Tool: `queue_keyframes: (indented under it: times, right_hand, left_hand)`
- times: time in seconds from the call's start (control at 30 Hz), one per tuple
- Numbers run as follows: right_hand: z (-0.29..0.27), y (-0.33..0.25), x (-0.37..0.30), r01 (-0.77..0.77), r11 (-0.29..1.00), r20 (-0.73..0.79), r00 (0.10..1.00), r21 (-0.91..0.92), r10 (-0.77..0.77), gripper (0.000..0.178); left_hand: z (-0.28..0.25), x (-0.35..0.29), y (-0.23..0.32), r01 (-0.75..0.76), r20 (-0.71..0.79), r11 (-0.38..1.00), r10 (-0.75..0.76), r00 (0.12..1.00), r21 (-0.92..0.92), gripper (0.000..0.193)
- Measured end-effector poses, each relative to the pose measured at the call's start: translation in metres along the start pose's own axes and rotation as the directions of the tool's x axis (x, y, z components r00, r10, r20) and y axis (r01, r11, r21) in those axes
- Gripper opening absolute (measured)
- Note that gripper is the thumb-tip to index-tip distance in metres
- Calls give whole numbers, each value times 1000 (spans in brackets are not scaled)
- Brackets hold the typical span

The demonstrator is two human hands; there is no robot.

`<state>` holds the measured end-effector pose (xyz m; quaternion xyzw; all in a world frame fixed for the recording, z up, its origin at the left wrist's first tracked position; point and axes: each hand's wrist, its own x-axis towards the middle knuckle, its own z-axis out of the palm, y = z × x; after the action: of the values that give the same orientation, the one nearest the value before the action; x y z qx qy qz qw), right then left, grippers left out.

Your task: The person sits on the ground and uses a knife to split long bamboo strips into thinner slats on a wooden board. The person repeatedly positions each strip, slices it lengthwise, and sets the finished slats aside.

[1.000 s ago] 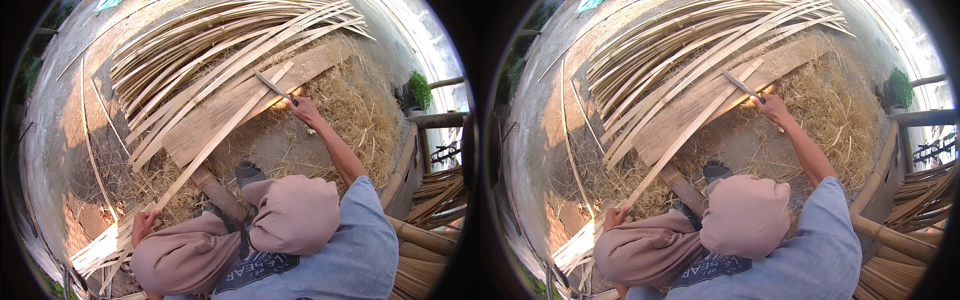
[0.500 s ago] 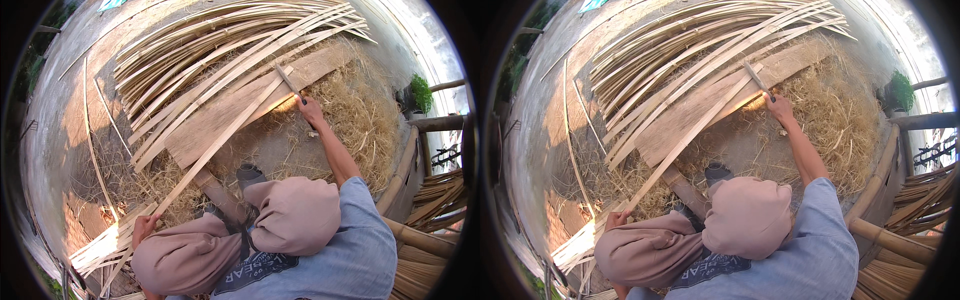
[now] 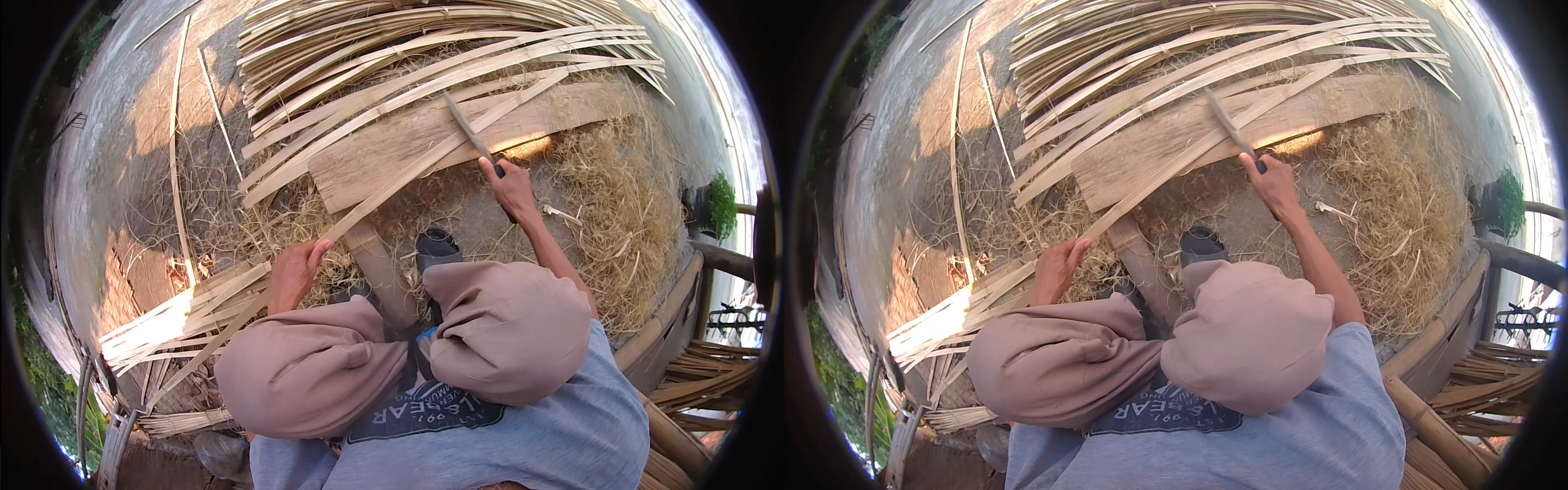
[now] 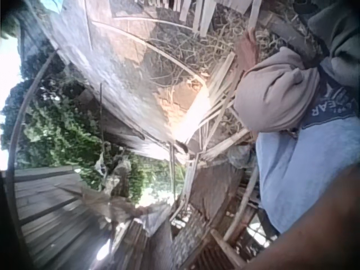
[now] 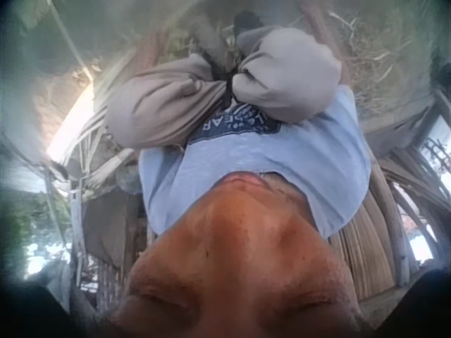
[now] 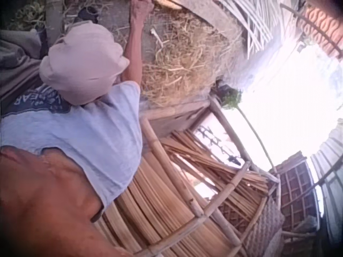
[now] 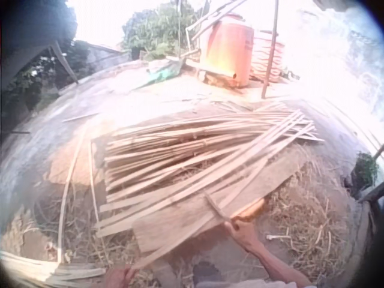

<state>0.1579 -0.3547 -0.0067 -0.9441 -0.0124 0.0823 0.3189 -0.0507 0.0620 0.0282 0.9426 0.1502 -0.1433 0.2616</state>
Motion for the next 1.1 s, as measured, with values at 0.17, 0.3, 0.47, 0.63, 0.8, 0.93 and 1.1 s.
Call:
queue_keyframes:
  times: [0.17,0.3,0.47,0.63,0.8,0.93,1.1]
  right_hand:
    - [54,-89,-97,250,965,298,918,75,-261,58]
    - [22,-67,-83,297,953,240,931,-58,-275,58]
    - [-79,70,40,-143,985,-205,971,-99,121,71]
    - [-102,78,54,-188,979,-184,968,-76,171,72]
    - [37,-34,-73,126,991,150,980,45,-132,61]
    - [43,-46,-118,286,954,164,949,-89,-269,58]
    - [-3,17,-43,-78,996,-13,997,-39,77,59]
  left_hand:
    - [45,25,50,-100,-240,967,157,958,234,44]
    - [70,38,47,-216,-327,926,317,890,310,36]
    - [68,31,42,-237,-320,928,327,889,287,36]
    - [70,31,44,-282,-308,935,339,889,215,34]
    - [58,26,64,-259,-101,961,268,958,102,47]
    - [58,30,63,-232,-32,966,237,971,110,46]
    - [48,26,70,-188,-32,975,193,981,117,45]
